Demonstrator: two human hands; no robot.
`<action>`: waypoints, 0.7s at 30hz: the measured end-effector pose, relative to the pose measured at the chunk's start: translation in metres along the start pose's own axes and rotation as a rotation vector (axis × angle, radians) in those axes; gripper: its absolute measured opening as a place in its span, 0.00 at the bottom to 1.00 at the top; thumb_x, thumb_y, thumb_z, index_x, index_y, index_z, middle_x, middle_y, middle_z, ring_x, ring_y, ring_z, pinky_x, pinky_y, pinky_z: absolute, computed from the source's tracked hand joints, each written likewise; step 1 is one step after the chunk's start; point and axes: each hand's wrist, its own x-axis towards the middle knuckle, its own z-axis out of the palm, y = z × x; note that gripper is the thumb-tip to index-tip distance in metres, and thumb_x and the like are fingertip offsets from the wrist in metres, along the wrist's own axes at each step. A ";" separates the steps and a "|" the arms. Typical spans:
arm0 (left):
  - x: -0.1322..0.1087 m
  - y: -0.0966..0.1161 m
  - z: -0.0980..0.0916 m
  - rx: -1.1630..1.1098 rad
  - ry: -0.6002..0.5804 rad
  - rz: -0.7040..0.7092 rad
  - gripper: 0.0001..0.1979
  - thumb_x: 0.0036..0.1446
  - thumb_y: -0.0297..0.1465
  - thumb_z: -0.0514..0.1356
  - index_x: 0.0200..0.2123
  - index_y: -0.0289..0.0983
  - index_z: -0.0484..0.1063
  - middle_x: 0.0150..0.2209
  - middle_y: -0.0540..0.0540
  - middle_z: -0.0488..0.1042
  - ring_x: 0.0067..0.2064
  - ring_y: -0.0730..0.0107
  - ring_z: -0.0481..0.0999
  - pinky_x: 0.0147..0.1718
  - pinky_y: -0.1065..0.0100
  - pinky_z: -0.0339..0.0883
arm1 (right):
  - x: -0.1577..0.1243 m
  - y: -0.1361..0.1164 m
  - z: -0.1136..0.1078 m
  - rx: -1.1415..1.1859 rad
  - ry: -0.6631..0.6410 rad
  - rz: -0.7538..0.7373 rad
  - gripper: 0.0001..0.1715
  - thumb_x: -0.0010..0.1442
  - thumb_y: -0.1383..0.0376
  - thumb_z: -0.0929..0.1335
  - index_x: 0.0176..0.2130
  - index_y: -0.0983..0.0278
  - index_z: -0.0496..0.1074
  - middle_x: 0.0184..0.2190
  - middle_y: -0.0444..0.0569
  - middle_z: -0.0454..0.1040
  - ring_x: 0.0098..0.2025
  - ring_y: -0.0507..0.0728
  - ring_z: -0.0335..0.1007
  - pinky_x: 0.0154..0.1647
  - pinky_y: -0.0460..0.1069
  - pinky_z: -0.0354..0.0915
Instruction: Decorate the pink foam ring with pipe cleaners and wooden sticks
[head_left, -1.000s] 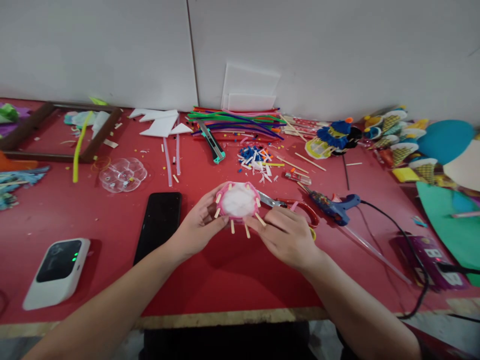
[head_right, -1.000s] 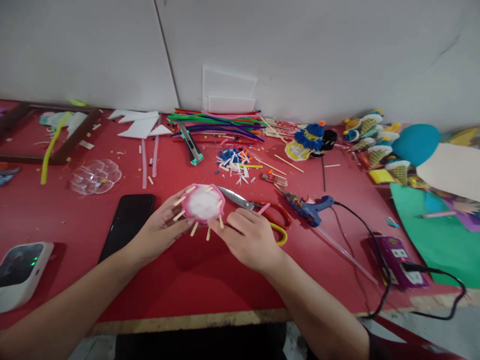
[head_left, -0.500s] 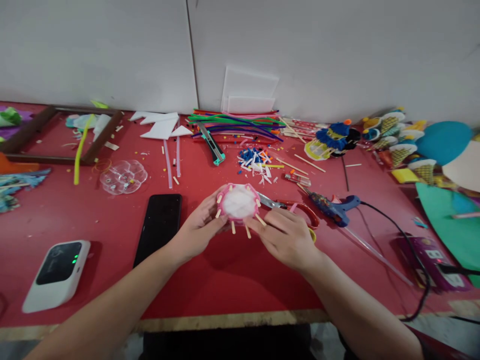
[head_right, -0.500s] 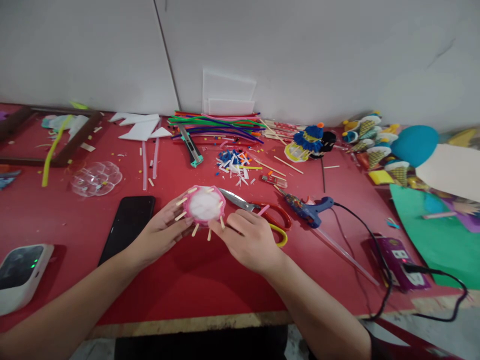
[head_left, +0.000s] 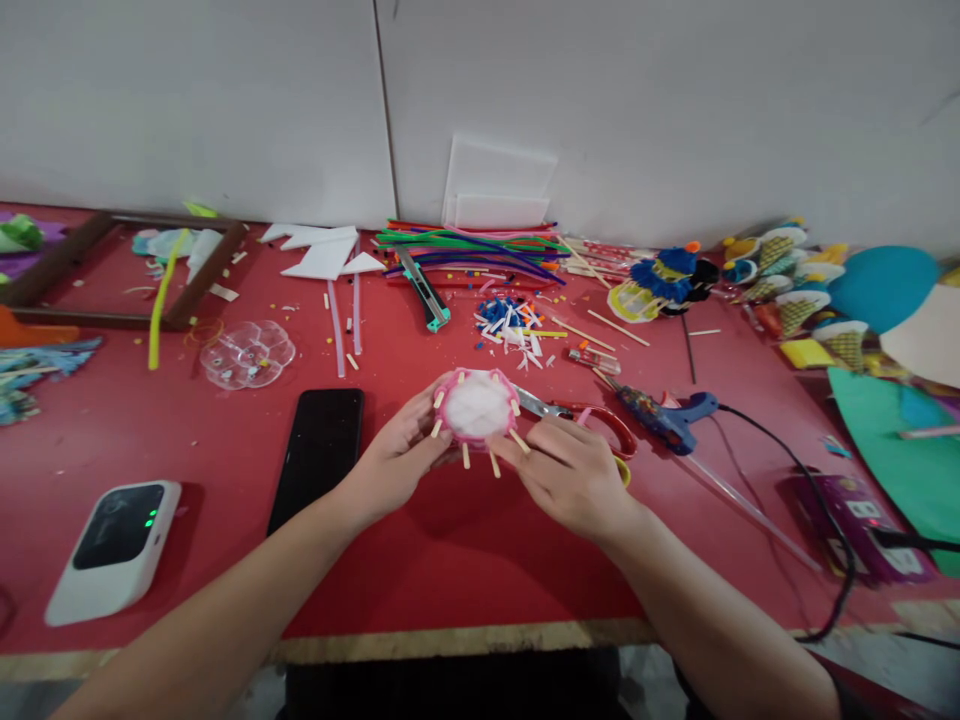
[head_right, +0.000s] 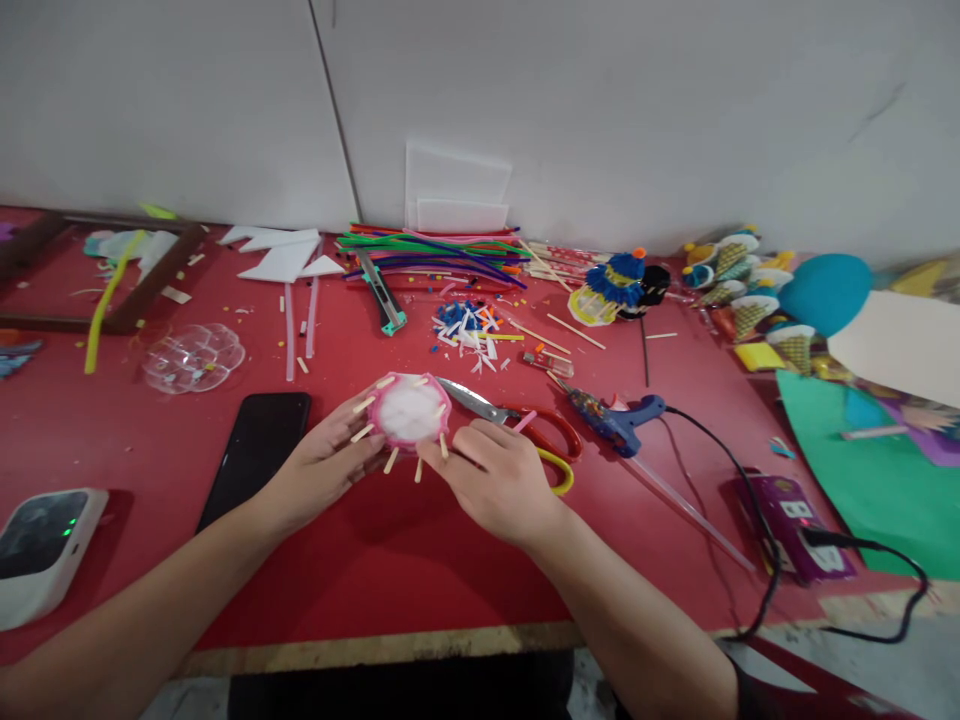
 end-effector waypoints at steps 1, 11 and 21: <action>0.000 0.001 0.000 -0.006 -0.002 -0.003 0.29 0.59 0.33 0.62 0.63 0.50 0.62 0.64 0.44 0.66 0.59 0.55 0.72 0.53 0.56 0.71 | 0.000 0.000 0.000 0.005 -0.005 -0.001 0.15 0.66 0.73 0.62 0.38 0.66 0.78 0.21 0.44 0.64 0.25 0.51 0.57 0.27 0.47 0.55; 0.000 0.000 0.000 -0.036 0.013 -0.008 0.29 0.59 0.34 0.62 0.63 0.49 0.62 0.64 0.42 0.66 0.58 0.54 0.72 0.54 0.55 0.71 | -0.001 0.001 -0.001 0.003 -0.020 -0.010 0.17 0.66 0.73 0.61 0.38 0.66 0.78 0.21 0.44 0.64 0.26 0.51 0.57 0.28 0.47 0.56; -0.001 0.004 0.002 0.052 0.011 0.019 0.28 0.60 0.34 0.60 0.63 0.49 0.61 0.65 0.43 0.64 0.59 0.55 0.71 0.53 0.57 0.72 | 0.000 0.001 -0.001 -0.020 -0.039 0.003 0.20 0.66 0.73 0.59 0.38 0.65 0.79 0.20 0.44 0.64 0.25 0.51 0.57 0.27 0.47 0.57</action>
